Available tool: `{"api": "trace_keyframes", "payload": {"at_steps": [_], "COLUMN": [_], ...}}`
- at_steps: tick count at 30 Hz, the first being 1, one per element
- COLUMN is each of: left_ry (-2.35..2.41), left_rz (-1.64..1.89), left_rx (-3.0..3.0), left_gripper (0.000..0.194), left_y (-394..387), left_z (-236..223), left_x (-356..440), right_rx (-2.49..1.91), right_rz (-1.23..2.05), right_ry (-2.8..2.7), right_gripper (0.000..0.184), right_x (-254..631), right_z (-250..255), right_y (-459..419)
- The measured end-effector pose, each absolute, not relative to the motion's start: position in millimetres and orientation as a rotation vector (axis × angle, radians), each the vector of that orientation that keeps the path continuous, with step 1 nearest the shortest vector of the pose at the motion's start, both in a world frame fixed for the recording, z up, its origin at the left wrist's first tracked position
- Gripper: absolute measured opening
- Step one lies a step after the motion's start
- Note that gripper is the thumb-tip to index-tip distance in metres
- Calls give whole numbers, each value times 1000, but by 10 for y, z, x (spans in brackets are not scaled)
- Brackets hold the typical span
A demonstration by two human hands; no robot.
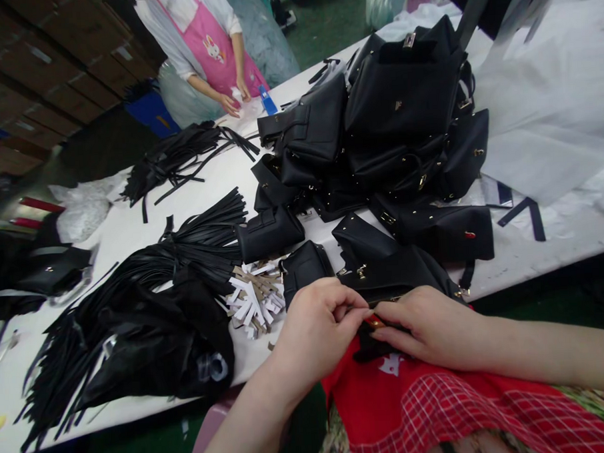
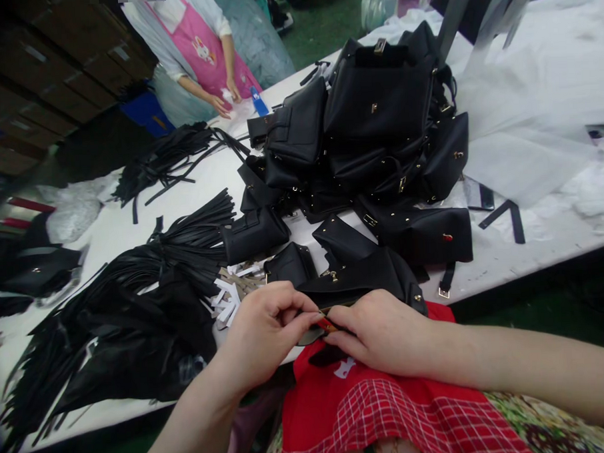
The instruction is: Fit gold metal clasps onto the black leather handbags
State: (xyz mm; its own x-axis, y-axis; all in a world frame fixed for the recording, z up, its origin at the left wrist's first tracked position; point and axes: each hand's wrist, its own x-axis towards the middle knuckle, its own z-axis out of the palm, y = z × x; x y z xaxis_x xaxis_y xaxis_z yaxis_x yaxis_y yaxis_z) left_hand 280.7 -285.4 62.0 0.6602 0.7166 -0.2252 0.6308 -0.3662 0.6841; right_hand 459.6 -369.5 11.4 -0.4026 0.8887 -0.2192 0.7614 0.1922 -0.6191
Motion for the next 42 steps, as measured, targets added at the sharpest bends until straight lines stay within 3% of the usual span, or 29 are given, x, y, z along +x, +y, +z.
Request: {"api": "trace_keyframes", "payload": {"at_steps": [28,37,42], "left_ry": [965,1041,1050], "left_rz": [-283,93,202], "left_rx": [1631,2457,2199], "left_gripper": [16,11,8], "left_y": [-2522,-3046,-3160], "left_z": [635,405,239], "left_x": [2888,2873,2793], "right_rx": [-1518,-1615,-1622], "right_rz": [928,1311,1382], "right_ry": [-2442,-1897,-1764], "right_gripper": [34,27,32], "right_x": [4590,4635,4673], "right_z": [149,53,-15], "right_y": [-3655,-3656,-3658]}}
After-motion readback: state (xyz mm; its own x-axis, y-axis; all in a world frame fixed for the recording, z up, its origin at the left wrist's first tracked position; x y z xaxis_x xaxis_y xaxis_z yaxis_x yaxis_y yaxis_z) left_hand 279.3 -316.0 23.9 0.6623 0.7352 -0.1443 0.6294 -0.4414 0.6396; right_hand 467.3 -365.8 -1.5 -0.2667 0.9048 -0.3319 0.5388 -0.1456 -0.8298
